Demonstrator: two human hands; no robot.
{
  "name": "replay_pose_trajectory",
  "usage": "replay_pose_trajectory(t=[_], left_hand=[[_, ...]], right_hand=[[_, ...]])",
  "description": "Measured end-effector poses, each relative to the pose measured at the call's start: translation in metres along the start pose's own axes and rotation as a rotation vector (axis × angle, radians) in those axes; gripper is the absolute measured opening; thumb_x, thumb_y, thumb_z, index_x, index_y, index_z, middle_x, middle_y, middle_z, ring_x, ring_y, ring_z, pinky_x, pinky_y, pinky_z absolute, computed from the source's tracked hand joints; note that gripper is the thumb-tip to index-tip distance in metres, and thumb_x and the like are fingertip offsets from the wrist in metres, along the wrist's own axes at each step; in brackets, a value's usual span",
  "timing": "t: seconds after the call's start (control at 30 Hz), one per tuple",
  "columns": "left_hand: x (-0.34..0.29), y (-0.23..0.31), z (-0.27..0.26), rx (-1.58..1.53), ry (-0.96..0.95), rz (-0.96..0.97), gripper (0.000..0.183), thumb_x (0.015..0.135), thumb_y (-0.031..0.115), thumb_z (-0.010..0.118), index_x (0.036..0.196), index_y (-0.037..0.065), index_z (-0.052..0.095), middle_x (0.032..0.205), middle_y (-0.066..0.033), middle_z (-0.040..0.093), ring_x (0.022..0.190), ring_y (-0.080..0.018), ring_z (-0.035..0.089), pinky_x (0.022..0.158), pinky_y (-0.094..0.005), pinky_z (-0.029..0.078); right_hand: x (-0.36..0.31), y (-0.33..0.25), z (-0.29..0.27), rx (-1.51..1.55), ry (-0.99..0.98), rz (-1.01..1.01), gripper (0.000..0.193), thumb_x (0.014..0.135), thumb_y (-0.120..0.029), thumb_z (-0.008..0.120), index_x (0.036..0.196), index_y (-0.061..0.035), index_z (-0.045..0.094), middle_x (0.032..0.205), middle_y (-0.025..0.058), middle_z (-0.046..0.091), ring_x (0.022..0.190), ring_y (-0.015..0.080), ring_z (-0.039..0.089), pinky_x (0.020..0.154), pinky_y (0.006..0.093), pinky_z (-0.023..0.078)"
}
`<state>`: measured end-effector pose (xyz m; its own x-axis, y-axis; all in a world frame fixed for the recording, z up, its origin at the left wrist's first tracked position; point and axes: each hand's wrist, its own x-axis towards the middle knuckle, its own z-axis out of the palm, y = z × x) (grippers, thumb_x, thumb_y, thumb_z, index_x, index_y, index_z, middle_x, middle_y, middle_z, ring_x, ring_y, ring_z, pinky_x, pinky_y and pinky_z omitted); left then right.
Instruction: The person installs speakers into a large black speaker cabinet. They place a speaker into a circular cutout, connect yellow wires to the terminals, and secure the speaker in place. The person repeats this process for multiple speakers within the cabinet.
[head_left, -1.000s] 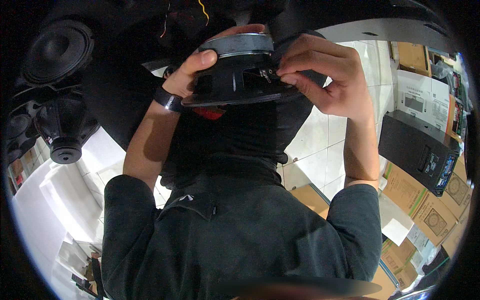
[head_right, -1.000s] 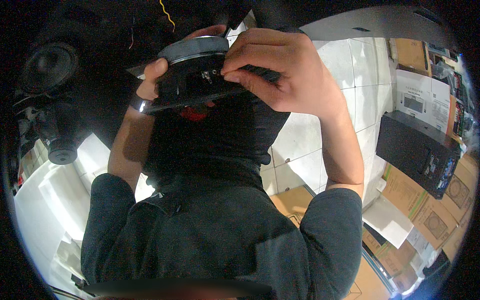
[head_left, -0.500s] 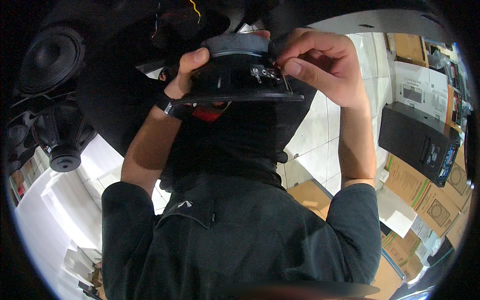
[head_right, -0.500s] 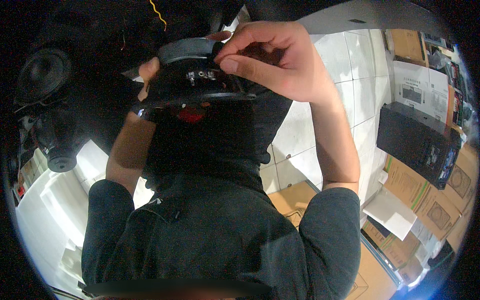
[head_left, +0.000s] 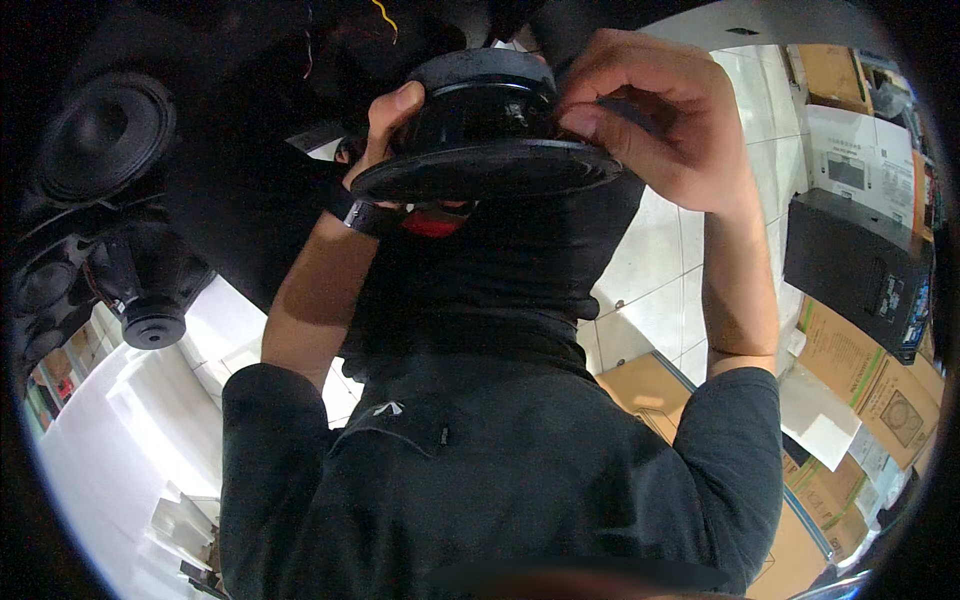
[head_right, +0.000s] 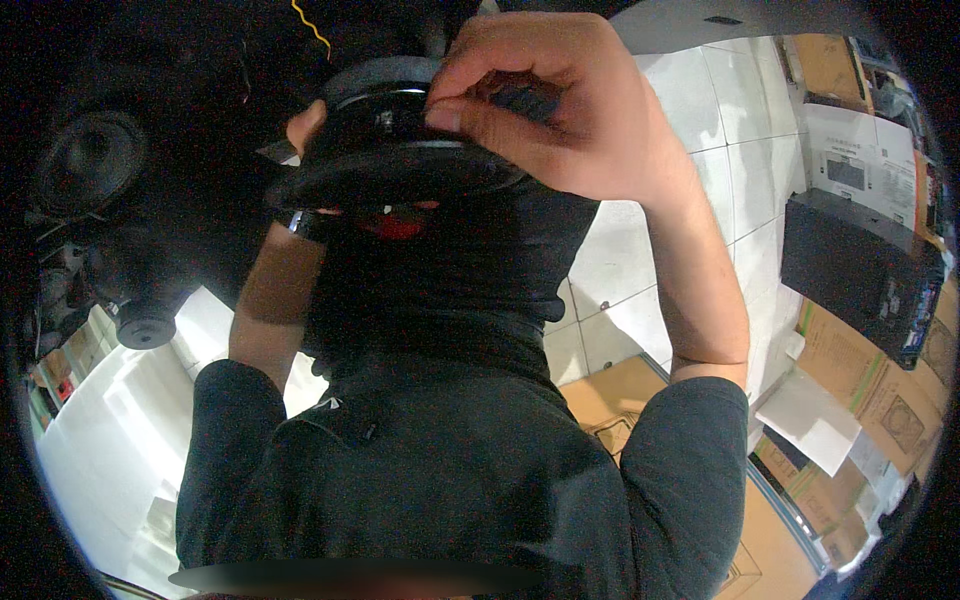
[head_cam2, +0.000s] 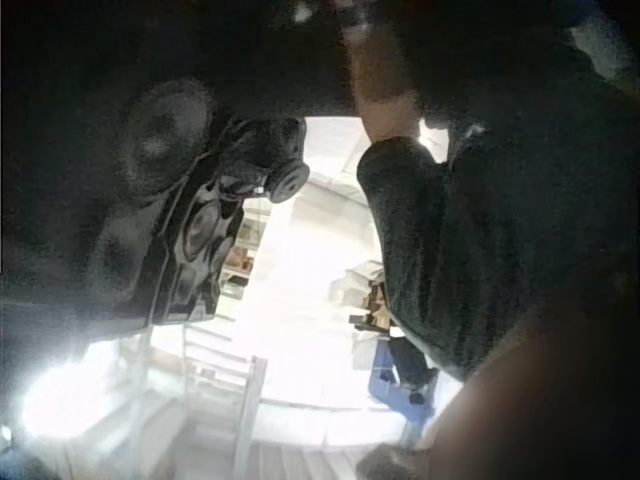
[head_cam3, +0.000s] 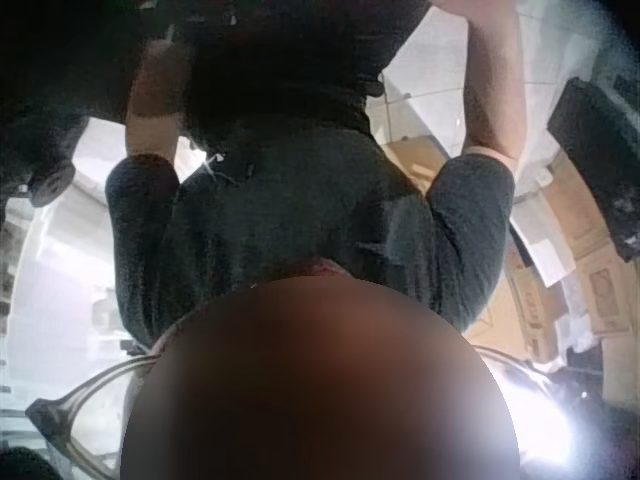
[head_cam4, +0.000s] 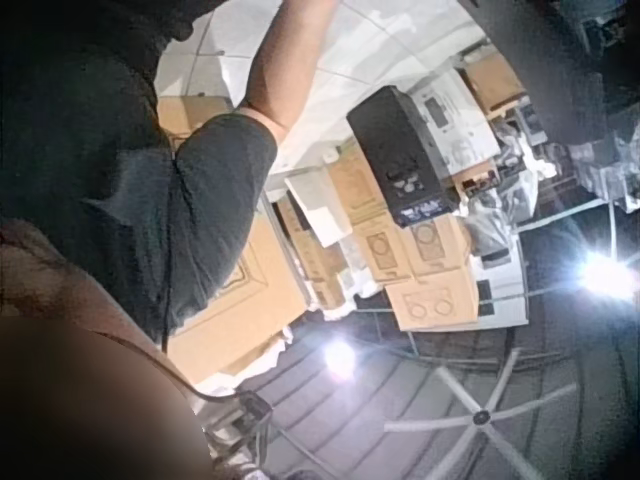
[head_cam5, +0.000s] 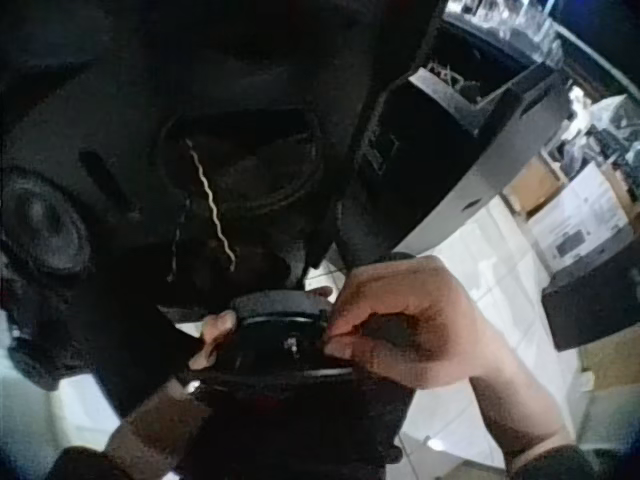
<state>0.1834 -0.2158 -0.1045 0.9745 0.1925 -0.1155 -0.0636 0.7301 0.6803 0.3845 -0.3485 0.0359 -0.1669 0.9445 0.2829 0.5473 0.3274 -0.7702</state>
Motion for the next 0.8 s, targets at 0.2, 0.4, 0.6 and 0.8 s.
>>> replay_pose_trajectory(t=[0.2, 0.4, 0.6, 0.8], left_hand=[[0.005, -0.006, -0.017, -0.050, 0.035, 0.098, 0.086, 0.089, 0.068, 0.053, 0.140, -0.001, 0.054, 0.118, -0.0223, 0.070, 0.101, -0.0302, 0.073, 0.076, -0.0376, 0.064], [0.008, -0.002, -0.019, -0.519, -0.123, 0.048, 0.094, 0.084, 0.072, 0.054, 0.143, -0.001, 0.051, 0.127, -0.0248, 0.065, 0.107, -0.0375, 0.070, 0.091, -0.0462, 0.061], [0.016, -0.007, -0.017, -0.268, 0.038, 0.124, 0.101, 0.079, 0.083, 0.048, 0.137, 0.000, 0.055, 0.115, -0.0263, 0.068, 0.100, -0.0433, 0.069, 0.090, -0.0551, 0.059], [0.021, -0.001, -0.033, -0.176, -0.080, 0.067, 0.110, 0.075, 0.087, 0.049, 0.141, -0.001, 0.050, 0.126, -0.0283, 0.063, 0.108, -0.0453, 0.067, 0.097, -0.0592, 0.054]], right_hand=[[0.002, 0.004, 0.010, 0.204, 0.065, 0.147, 0.007, 0.095, -0.005, 0.068, 0.097, 0.0020, 0.068, 0.088, 0.0057, 0.070, 0.083, 0.0128, 0.066, 0.075, 0.0274, 0.051], [0.004, 0.005, 0.007, 0.353, -0.002, 0.272, 0.007, 0.099, -0.006, 0.064, 0.098, 0.0004, 0.067, 0.089, 0.0021, 0.066, 0.082, 0.0088, 0.061, 0.078, 0.0241, 0.049], [0.003, 0.022, 0.017, 0.419, 0.148, 0.238, 0.011, 0.096, -0.013, 0.071, 0.099, -0.0027, 0.073, 0.090, 0.0015, 0.071, 0.086, 0.0081, 0.066, 0.080, 0.0242, 0.053], [-0.002, 0.023, 0.020, 0.417, 0.203, 0.241, 0.011, 0.096, -0.013, 0.072, 0.102, -0.0037, 0.075, 0.095, 0.0056, 0.075, 0.088, 0.0111, 0.071, 0.087, 0.0240, 0.055]])
